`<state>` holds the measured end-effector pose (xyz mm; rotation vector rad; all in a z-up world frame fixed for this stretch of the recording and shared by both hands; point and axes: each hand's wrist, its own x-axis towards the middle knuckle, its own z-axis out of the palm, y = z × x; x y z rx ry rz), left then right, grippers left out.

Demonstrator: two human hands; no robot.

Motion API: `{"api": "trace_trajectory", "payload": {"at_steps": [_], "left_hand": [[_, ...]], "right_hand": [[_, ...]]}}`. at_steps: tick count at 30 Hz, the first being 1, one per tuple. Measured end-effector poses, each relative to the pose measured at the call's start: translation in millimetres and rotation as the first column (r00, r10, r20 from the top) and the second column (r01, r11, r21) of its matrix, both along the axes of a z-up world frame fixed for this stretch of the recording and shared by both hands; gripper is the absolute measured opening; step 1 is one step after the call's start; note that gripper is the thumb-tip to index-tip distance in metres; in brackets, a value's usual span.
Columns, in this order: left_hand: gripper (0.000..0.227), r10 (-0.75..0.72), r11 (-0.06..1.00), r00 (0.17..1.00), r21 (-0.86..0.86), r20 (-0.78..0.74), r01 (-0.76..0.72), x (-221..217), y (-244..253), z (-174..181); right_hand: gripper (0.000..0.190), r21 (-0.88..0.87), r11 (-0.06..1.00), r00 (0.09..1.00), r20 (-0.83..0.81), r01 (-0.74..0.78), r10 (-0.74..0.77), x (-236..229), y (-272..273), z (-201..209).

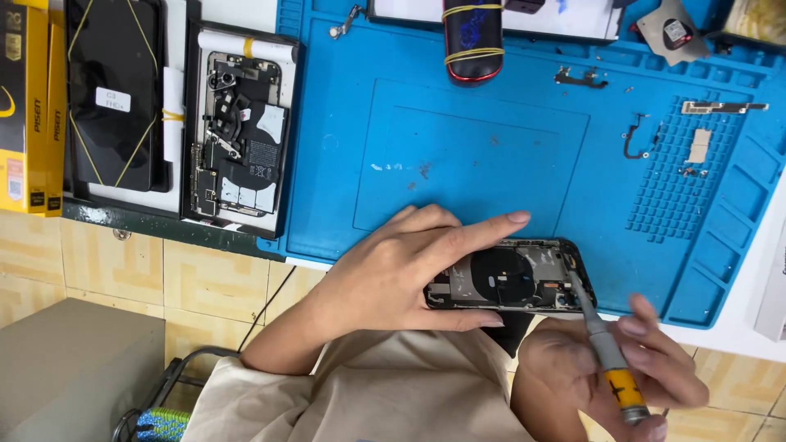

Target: Repairing a smartphone by disassembling and reassembling internal components using precision tools.

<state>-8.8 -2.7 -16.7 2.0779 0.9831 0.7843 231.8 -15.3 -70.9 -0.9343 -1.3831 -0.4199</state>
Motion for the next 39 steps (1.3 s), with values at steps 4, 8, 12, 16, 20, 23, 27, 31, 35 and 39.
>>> {"api": "trace_trajectory", "payload": {"at_steps": [4,8,12,16,20,23,27,31,35,39], "left_hand": [[0.093,0.011,1.000,1.000,-0.012,0.018,-0.011,2.0,0.2,2.7],[0.097,-0.021,0.999,0.999,-0.045,0.032,0.023,0.1,6.3,8.6],[0.104,-0.024,1.000,1.000,-0.020,-0.010,0.023,3.2,4.2,2.7],[0.102,-0.007,0.999,1.000,-0.042,-0.022,0.006,3.7,6.3,6.7],[0.100,0.009,0.999,0.999,-0.030,-0.050,-0.011,3.1,3.8,5.7],[0.100,0.008,1.000,0.999,-0.012,-0.044,-0.008,3.3,4.3,3.6],[0.097,0.006,1.000,0.999,-0.023,-0.041,-0.007,3.8,5.0,5.2],[0.097,0.006,1.000,0.999,-0.025,-0.039,-0.007,3.2,5.1,4.0],[0.096,0.004,1.000,0.999,-0.025,-0.041,-0.005,3.7,5.2,5.5],[0.095,0.006,1.000,0.999,-0.027,-0.040,-0.007,3.6,5.1,4.7]], "right_hand": [[0.056,0.138,0.990,0.995,-0.103,0.018,-0.003,5.6,-3.9,-21.3],[0.047,0.138,0.986,0.979,-0.191,0.095,-0.067,-5.7,1.1,-16.8],[0.040,-0.048,0.995,0.976,-0.198,0.083,-0.091,-6.7,-10.9,-3.3],[0.049,0.072,0.997,0.979,-0.202,-0.016,0.030,8.1,-17.9,-26.3],[0.052,0.013,0.999,0.956,-0.291,0.049,-0.043,-9.3,-8.8,-10.6],[0.053,0.130,0.991,0.955,-0.296,0.012,0.027,7.9,-26.4,-41.2],[0.054,0.038,0.999,0.983,-0.181,-0.013,0.020,5.3,-10.6,-19.1],[0.055,0.093,0.995,0.965,-0.263,0.028,-0.002,7.8,-22.0,-40.4],[0.050,0.060,0.996,0.975,-0.218,0.065,-0.050,-3.3,-1.2,-13.0],[0.055,0.150,0.987,0.959,-0.284,0.055,-0.010,14.3,-24.9,-47.0]]}}
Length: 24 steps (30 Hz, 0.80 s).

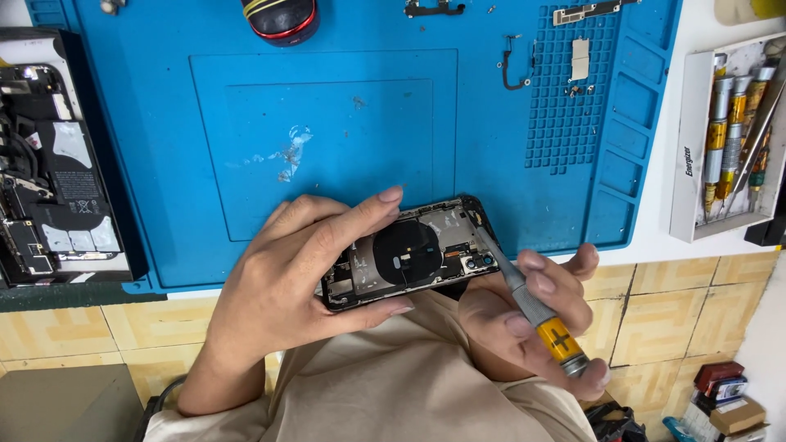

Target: Repairing a smartphone by disassembling and reassembling internal components using precision tools.

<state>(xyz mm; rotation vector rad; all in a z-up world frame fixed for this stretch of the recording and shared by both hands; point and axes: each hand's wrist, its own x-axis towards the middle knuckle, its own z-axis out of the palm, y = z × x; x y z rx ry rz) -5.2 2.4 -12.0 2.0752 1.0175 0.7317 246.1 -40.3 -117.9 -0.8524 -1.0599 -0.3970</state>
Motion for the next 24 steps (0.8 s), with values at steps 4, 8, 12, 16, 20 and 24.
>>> {"api": "trace_trajectory", "payload": {"at_steps": [4,8,12,16,20,24], "left_hand": [[0.096,0.000,1.000,1.000,0.010,-0.007,0.000,-0.4,-0.2,0.1],[0.093,0.002,1.000,1.000,0.005,-0.001,-0.002,0.7,0.5,1.4],[0.093,0.003,1.000,1.000,0.012,-0.007,-0.003,0.6,0.0,0.2],[0.091,0.005,1.000,1.000,0.020,-0.006,-0.005,1.1,0.9,0.7],[0.091,0.007,1.000,1.000,0.026,-0.012,-0.006,1.1,0.3,1.3],[0.091,0.010,1.000,1.000,0.021,-0.020,-0.010,1.6,0.1,1.7]], "right_hand": [[0.055,-0.137,0.991,0.999,0.044,-0.003,0.009,-12.0,9.4,21.9],[0.055,-0.107,0.994,1.000,0.006,0.002,-0.002,-0.8,-6.3,1.4],[0.059,-0.158,0.987,0.994,0.106,-0.016,0.033,-5.4,6.9,20.5],[0.053,-0.144,0.990,1.000,0.008,0.006,-0.005,-7.0,-1.3,10.0],[0.053,-0.137,0.990,0.999,-0.011,-0.038,0.037,-2.6,3.2,19.6],[0.060,-0.127,0.992,1.000,0.013,-0.018,0.020,0.4,-5.2,4.3]]}}
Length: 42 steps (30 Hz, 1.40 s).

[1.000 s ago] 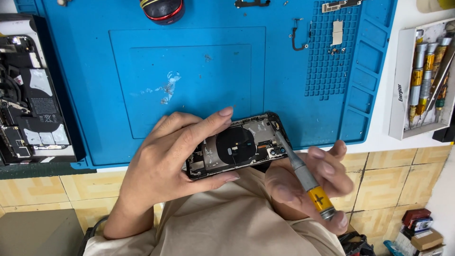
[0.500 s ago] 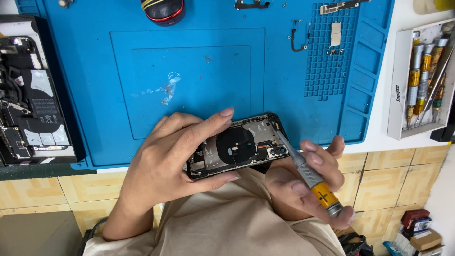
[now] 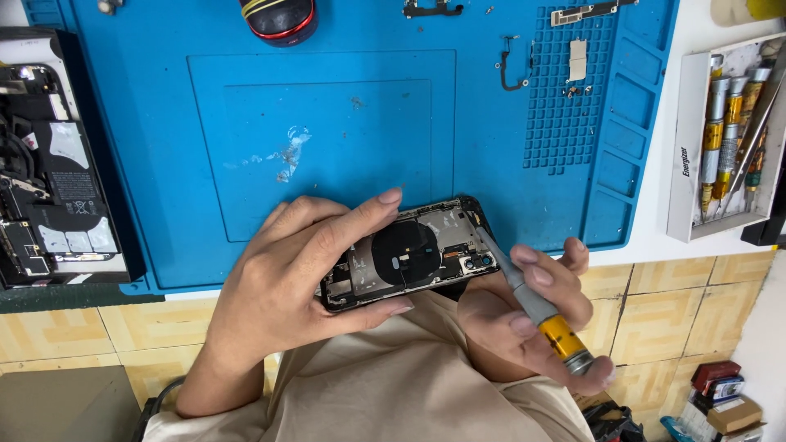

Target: Repairing a smartphone by disassembling and reassembling internal components using precision tools.

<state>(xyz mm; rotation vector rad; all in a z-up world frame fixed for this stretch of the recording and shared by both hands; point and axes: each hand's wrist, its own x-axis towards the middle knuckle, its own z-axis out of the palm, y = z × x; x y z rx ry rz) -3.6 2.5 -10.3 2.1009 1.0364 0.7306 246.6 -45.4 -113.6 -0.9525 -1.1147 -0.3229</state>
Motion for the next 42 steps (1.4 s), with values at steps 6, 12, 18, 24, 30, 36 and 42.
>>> {"api": "trace_trajectory", "payload": {"at_steps": [6,12,18,24,30,36,42], "left_hand": [[0.091,0.003,1.000,1.000,0.005,-0.008,-0.003,0.0,-0.7,-0.3],[0.089,0.004,1.000,1.000,0.011,-0.005,-0.004,-0.4,-0.4,-0.1],[0.090,0.002,1.000,1.000,0.019,-0.003,-0.002,-0.1,-0.9,-0.6],[0.091,-0.001,1.000,1.000,0.022,-0.011,0.001,-0.3,0.0,-1.0],[0.090,-0.004,0.999,1.000,0.038,-0.008,0.005,-0.1,-0.1,-1.6],[0.087,0.000,0.998,1.000,0.069,-0.028,0.002,1.0,1.9,1.0],[0.070,-0.051,0.985,0.982,0.152,-0.181,0.079,8.1,-0.9,8.4]], "right_hand": [[0.065,-0.084,0.995,0.998,-0.035,-0.048,0.045,-9.3,2.1,11.5],[0.067,-0.015,0.999,0.998,0.022,-0.051,0.051,-2.3,2.9,4.2],[0.072,-0.018,1.000,0.987,-0.159,0.013,-0.016,-5.3,-6.2,-4.0],[0.076,-0.112,0.992,0.991,-0.124,-0.065,0.051,-7.8,-8.8,4.3],[0.075,-0.130,0.991,0.988,-0.142,0.035,-0.054,-9.2,-13.4,1.2],[0.073,-0.138,0.987,0.973,-0.204,0.079,-0.107,-9.4,-16.5,0.4],[0.072,-0.208,0.975,0.924,-0.353,0.076,-0.147,-4.2,-9.7,15.4]]}}
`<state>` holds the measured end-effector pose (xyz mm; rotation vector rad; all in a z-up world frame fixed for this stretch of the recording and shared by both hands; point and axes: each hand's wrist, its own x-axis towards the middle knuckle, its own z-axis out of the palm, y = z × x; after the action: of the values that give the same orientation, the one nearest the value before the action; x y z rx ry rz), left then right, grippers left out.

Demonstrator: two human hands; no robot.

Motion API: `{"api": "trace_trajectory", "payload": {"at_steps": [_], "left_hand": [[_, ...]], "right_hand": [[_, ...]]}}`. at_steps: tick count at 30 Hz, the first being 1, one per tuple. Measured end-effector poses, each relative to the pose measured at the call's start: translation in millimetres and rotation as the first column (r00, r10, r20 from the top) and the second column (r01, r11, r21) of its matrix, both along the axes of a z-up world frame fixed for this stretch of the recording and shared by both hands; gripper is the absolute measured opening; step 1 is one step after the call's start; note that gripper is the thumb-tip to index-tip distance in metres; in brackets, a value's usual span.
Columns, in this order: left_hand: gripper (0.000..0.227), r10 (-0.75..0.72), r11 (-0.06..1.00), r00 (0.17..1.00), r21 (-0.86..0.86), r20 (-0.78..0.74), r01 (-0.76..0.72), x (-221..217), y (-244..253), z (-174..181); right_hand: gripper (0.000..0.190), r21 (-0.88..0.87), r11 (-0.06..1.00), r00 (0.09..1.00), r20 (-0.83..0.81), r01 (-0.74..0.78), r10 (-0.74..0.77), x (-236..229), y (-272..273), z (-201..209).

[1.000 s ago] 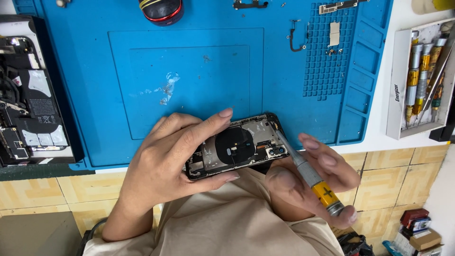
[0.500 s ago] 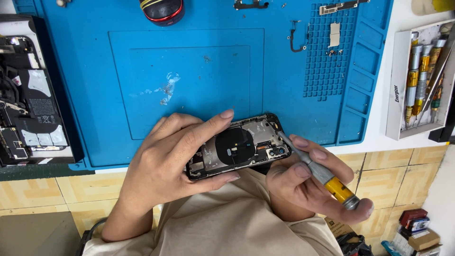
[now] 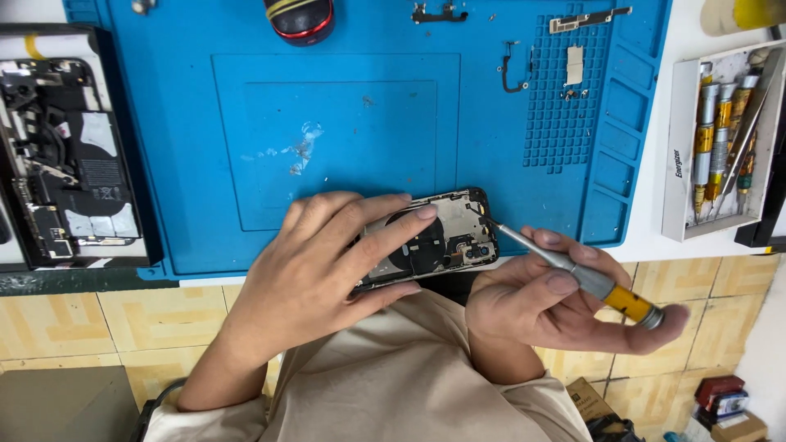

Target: Repairing a smartphone by disassembling and reassembling internal components using precision tools.

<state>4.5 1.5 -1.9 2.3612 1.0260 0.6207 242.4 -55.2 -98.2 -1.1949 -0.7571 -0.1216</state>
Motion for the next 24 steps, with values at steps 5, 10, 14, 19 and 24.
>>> {"api": "trace_trajectory", "payload": {"at_steps": [5,10,14,19,24], "left_hand": [[0.074,0.026,1.000,0.976,0.022,-0.216,-0.022,11.0,-7.2,3.3],[0.088,0.113,0.992,0.991,-0.056,-0.066,-0.117,22.4,-6.3,6.9],[0.038,0.246,0.961,0.967,0.111,0.062,-0.252,45.8,3.6,7.4],[0.017,0.251,0.930,0.960,0.245,0.124,-0.274,68.0,14.1,-0.8],[0.017,0.265,0.912,0.949,0.277,0.170,-0.304,74.6,16.1,-7.7]], "right_hand": [[0.083,-0.059,0.979,0.946,-0.275,-0.196,0.173,2.7,6.9,23.8],[0.085,-0.088,0.973,0.917,-0.364,-0.212,0.167,-1.9,11.0,34.3],[0.083,-0.083,0.971,0.906,-0.384,-0.224,0.176,-2.2,15.0,37.4],[0.079,-0.060,0.965,0.892,-0.400,-0.254,0.210,-3.2,14.4,39.2],[0.075,-0.076,0.956,0.884,-0.406,-0.285,0.232,1.2,13.1,36.1]]}}
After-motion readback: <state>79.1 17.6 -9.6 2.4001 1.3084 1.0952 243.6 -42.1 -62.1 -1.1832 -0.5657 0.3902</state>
